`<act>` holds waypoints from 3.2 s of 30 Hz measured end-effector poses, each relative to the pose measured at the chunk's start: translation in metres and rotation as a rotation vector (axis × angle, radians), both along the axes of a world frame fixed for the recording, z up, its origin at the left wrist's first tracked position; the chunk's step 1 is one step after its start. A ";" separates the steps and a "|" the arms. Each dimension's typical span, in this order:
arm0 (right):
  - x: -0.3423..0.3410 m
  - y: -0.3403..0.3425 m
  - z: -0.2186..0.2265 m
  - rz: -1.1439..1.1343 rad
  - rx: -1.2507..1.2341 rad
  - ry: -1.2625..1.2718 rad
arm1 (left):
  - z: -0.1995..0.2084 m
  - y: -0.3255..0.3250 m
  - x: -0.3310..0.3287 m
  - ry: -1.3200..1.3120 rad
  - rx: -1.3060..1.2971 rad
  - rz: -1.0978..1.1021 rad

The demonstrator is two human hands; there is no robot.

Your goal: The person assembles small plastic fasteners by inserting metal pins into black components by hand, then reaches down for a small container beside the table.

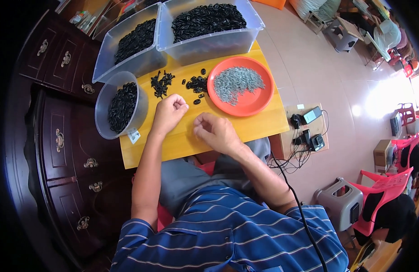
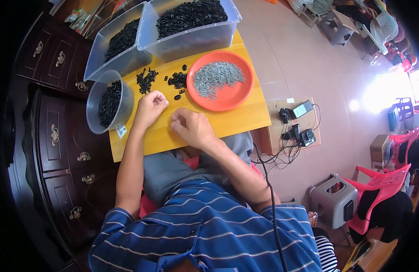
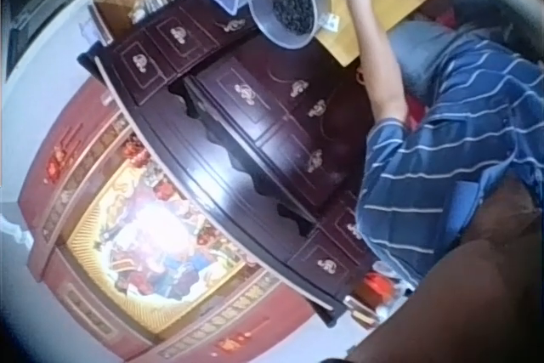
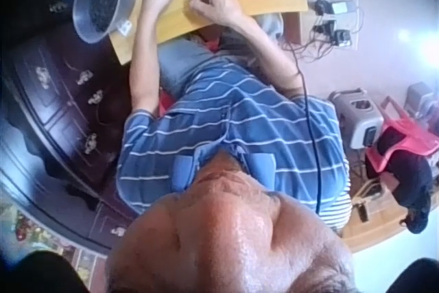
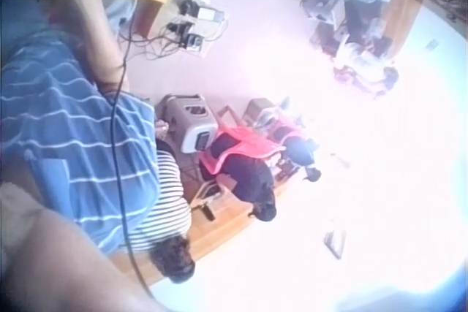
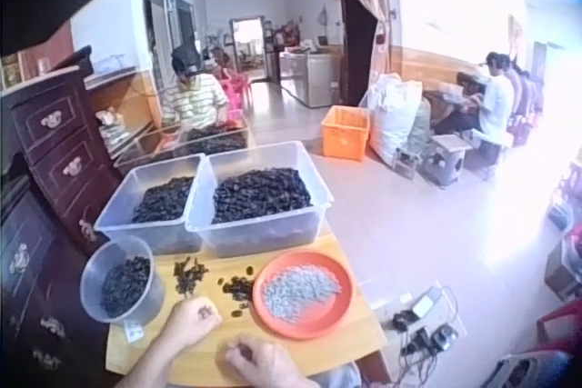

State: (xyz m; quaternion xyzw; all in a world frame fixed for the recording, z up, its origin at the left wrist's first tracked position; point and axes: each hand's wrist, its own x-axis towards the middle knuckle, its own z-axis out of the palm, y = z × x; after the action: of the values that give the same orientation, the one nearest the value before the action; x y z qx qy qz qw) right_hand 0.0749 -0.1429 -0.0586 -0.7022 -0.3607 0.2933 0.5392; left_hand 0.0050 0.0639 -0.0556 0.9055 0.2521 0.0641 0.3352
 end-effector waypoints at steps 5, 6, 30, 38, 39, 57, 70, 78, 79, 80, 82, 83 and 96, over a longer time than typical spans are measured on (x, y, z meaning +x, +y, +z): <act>0.005 0.009 -0.019 -0.155 0.320 0.319 | 0.031 -0.037 -0.003 -0.213 -0.807 -0.083; 0.005 0.008 -0.015 -0.157 0.386 0.374 | 0.032 -0.040 -0.003 -0.210 -0.805 -0.081; 0.010 -0.013 0.004 0.173 0.150 -0.030 | 0.036 -0.040 0.025 -0.204 -0.496 -0.200; 0.000 -0.018 0.009 0.791 0.037 0.020 | 0.056 -0.069 0.081 0.140 0.238 -0.719; 0.001 -0.018 0.009 0.773 0.028 0.005 | 0.055 -0.070 0.084 0.166 0.277 -0.746; 0.006 -0.016 0.007 0.681 0.012 -0.017 | 0.051 -0.070 0.104 0.272 0.263 -0.788; 0.009 -0.016 0.004 0.647 0.033 0.042 | 0.041 -0.066 0.086 0.053 0.010 -0.793; 0.008 -0.014 0.005 0.648 0.048 0.014 | 0.029 -0.064 0.074 -0.107 0.207 -0.825; 0.007 -0.014 0.005 0.641 0.074 -0.011 | 0.030 -0.064 0.072 -0.096 0.264 -0.833; 0.007 -0.013 0.006 0.647 0.075 -0.014 | 0.031 -0.063 0.070 -0.096 0.267 -0.827; 0.007 -0.015 0.009 0.640 0.071 0.010 | 0.035 -0.061 0.065 -0.139 0.197 -0.760; 0.008 -0.015 0.011 0.647 0.074 0.008 | 0.039 -0.059 0.061 -0.138 0.201 -0.753; 0.007 -0.002 -0.005 0.227 0.265 0.455 | 0.022 -0.035 -0.023 -0.419 -0.628 -0.072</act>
State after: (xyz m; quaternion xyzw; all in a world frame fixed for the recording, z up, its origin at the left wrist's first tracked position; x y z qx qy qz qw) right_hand 0.0819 -0.1453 -0.0634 -0.4968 -0.3419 0.4524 0.6570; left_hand -0.0184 0.0293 -0.0337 0.7342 0.1534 0.1557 0.6427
